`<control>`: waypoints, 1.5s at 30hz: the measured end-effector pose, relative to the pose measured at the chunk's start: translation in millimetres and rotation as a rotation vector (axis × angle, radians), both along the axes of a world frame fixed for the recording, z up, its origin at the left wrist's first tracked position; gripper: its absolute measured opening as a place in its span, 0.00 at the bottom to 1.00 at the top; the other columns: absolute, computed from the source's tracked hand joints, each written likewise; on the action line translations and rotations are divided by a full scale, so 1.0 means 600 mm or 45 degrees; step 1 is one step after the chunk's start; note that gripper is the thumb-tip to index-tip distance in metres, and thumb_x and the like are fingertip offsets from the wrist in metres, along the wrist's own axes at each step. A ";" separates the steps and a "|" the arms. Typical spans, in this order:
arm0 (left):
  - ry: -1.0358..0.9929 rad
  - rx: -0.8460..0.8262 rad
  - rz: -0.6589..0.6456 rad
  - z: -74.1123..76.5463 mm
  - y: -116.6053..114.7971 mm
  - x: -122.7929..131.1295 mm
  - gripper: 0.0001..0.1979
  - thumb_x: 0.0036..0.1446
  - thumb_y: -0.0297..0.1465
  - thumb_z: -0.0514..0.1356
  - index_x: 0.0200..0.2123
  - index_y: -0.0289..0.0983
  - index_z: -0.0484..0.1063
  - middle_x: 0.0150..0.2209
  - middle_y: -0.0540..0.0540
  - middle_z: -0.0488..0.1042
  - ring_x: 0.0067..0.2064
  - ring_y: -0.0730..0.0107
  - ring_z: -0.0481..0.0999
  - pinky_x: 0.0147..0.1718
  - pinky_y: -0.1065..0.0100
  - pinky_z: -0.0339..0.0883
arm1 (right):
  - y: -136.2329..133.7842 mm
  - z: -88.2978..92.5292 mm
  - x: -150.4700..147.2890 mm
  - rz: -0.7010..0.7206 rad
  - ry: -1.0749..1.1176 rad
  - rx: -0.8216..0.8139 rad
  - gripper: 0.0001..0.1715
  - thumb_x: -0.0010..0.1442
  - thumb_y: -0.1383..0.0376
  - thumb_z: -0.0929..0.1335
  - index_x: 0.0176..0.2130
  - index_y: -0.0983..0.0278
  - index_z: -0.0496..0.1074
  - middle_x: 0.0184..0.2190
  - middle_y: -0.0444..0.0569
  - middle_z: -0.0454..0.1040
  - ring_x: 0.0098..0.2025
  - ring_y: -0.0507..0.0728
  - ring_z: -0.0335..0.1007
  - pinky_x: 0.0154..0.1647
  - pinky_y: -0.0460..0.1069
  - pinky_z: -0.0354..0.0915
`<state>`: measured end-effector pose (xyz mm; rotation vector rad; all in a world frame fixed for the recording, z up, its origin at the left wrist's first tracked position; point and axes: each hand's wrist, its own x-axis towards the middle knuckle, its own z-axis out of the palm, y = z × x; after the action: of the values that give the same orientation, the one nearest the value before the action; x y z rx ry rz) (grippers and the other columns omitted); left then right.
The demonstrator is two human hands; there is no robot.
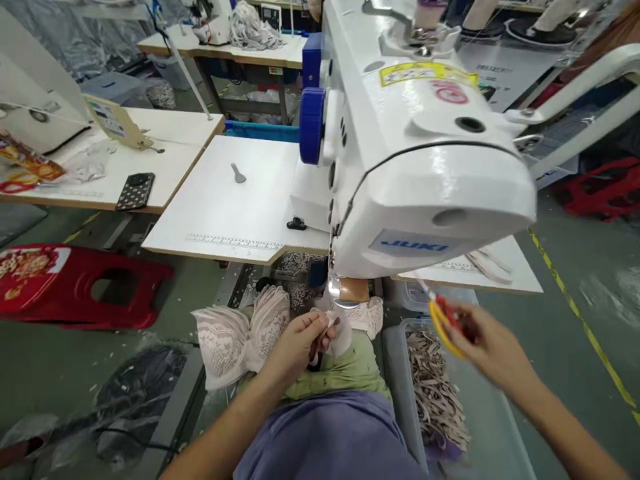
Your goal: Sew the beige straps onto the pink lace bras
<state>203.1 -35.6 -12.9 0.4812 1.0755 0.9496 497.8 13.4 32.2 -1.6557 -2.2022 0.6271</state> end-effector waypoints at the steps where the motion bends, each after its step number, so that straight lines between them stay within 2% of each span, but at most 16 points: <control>1: 0.004 -0.002 -0.003 0.003 0.000 0.000 0.22 0.46 0.49 0.67 0.25 0.35 0.68 0.25 0.51 0.68 0.24 0.79 0.62 0.26 0.73 0.58 | -0.033 0.003 -0.010 0.050 0.041 -0.040 0.17 0.66 0.54 0.63 0.49 0.56 0.74 0.36 0.55 0.77 0.29 0.59 0.72 0.24 0.51 0.68; 3: 0.030 0.002 -0.015 0.007 0.000 0.002 0.20 0.48 0.47 0.66 0.25 0.36 0.68 0.25 0.51 0.68 0.24 0.78 0.62 0.26 0.72 0.57 | -0.082 0.004 -0.036 0.209 0.087 -0.084 0.17 0.65 0.55 0.64 0.51 0.54 0.72 0.41 0.55 0.77 0.31 0.60 0.74 0.24 0.52 0.69; 5: 0.075 0.013 -0.032 0.009 -0.002 0.003 0.19 0.50 0.47 0.65 0.25 0.36 0.67 0.25 0.51 0.67 0.24 0.78 0.61 0.25 0.72 0.55 | -0.103 -0.001 -0.066 0.353 0.102 -0.063 0.17 0.64 0.57 0.64 0.52 0.54 0.71 0.43 0.55 0.77 0.36 0.62 0.76 0.30 0.53 0.72; 7: 0.121 0.025 -0.062 0.010 -0.004 0.004 0.19 0.51 0.47 0.64 0.25 0.36 0.67 0.26 0.52 0.67 0.24 0.78 0.60 0.23 0.73 0.52 | -0.101 -0.011 -0.090 0.418 0.097 -0.017 0.16 0.64 0.59 0.65 0.51 0.56 0.70 0.43 0.55 0.77 0.40 0.63 0.77 0.34 0.55 0.73; 9: 0.165 0.040 -0.099 0.012 -0.006 0.004 0.20 0.52 0.47 0.62 0.25 0.36 0.67 0.26 0.52 0.67 0.25 0.78 0.60 0.23 0.73 0.51 | -0.090 -0.023 -0.104 0.423 0.079 0.002 0.15 0.63 0.61 0.66 0.50 0.58 0.70 0.43 0.55 0.77 0.40 0.62 0.77 0.36 0.54 0.73; 13: 0.255 0.073 -0.147 0.014 -0.008 0.001 0.16 0.52 0.44 0.60 0.25 0.37 0.67 0.26 0.51 0.69 0.26 0.76 0.61 0.25 0.71 0.54 | -0.078 -0.042 -0.103 0.463 0.055 -0.050 0.17 0.63 0.61 0.67 0.52 0.60 0.69 0.43 0.53 0.77 0.36 0.59 0.76 0.33 0.52 0.72; 17: 0.224 0.062 -0.135 0.010 -0.010 -0.003 0.12 0.50 0.39 0.59 0.24 0.36 0.68 0.24 0.51 0.68 0.24 0.77 0.59 0.24 0.71 0.51 | -0.086 -0.052 -0.080 0.434 0.087 -0.158 0.17 0.65 0.59 0.66 0.53 0.58 0.71 0.37 0.50 0.77 0.28 0.56 0.72 0.26 0.50 0.68; 20: 0.140 0.048 -0.111 0.008 -0.013 -0.004 0.16 0.52 0.44 0.60 0.25 0.36 0.68 0.21 0.54 0.63 0.22 0.78 0.56 0.21 0.72 0.47 | -0.095 -0.050 -0.070 0.325 0.140 -0.206 0.17 0.61 0.60 0.67 0.51 0.56 0.71 0.34 0.48 0.76 0.24 0.55 0.69 0.23 0.49 0.66; 23: 0.079 0.047 -0.042 0.006 -0.015 -0.003 0.23 0.50 0.49 0.64 0.22 0.38 0.63 0.18 0.57 0.58 0.20 0.80 0.53 0.21 0.73 0.48 | -0.099 -0.040 -0.076 0.287 0.215 -0.226 0.21 0.55 0.63 0.69 0.49 0.56 0.70 0.37 0.49 0.75 0.27 0.56 0.70 0.24 0.49 0.67; 26: 0.083 0.053 0.022 0.004 -0.017 -0.001 0.23 0.48 0.50 0.66 0.23 0.37 0.64 0.19 0.56 0.61 0.21 0.80 0.55 0.22 0.74 0.51 | -0.096 -0.029 -0.095 0.324 0.264 -0.254 0.23 0.51 0.65 0.69 0.49 0.57 0.69 0.40 0.51 0.75 0.31 0.57 0.73 0.28 0.49 0.69; 32: 0.264 0.141 0.005 0.005 -0.017 0.000 0.23 0.52 0.50 0.64 0.24 0.36 0.67 0.23 0.53 0.67 0.25 0.78 0.61 0.26 0.73 0.57 | -0.079 -0.029 -0.123 0.324 0.174 -0.389 0.23 0.54 0.62 0.69 0.50 0.58 0.69 0.38 0.50 0.74 0.30 0.56 0.70 0.29 0.51 0.68; 36: 0.316 0.177 -0.005 0.008 -0.017 -0.003 0.21 0.53 0.48 0.64 0.24 0.35 0.69 0.23 0.53 0.68 0.25 0.77 0.62 0.27 0.73 0.57 | -0.065 -0.032 -0.127 0.342 0.154 -0.419 0.21 0.57 0.62 0.68 0.51 0.57 0.70 0.41 0.50 0.75 0.35 0.57 0.72 0.33 0.50 0.69; 39: 0.330 0.176 -0.004 0.004 -0.019 -0.006 0.21 0.55 0.47 0.63 0.24 0.35 0.68 0.23 0.53 0.67 0.25 0.77 0.62 0.25 0.73 0.55 | -0.060 -0.033 -0.126 0.362 0.164 -0.446 0.21 0.59 0.61 0.68 0.53 0.56 0.72 0.42 0.50 0.76 0.38 0.58 0.74 0.34 0.49 0.69; 42: 0.321 0.160 0.021 -0.005 -0.022 -0.005 0.22 0.55 0.48 0.63 0.23 0.36 0.68 0.22 0.53 0.65 0.24 0.78 0.60 0.23 0.73 0.52 | -0.066 -0.041 -0.116 0.357 0.174 -0.425 0.19 0.61 0.60 0.67 0.53 0.57 0.73 0.39 0.49 0.77 0.34 0.56 0.74 0.32 0.49 0.69; 45: 0.235 0.096 0.134 -0.009 -0.023 0.000 0.21 0.52 0.47 0.65 0.25 0.35 0.69 0.20 0.56 0.61 0.23 0.79 0.56 0.22 0.74 0.47 | -0.082 -0.054 -0.089 0.325 0.143 -0.357 0.19 0.63 0.57 0.67 0.53 0.55 0.73 0.34 0.48 0.77 0.29 0.55 0.72 0.29 0.49 0.68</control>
<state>203.1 -49.5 -18.6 0.5871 1.2441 1.0569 444.3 -36.1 -0.3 -1.4268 -2.3470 1.1138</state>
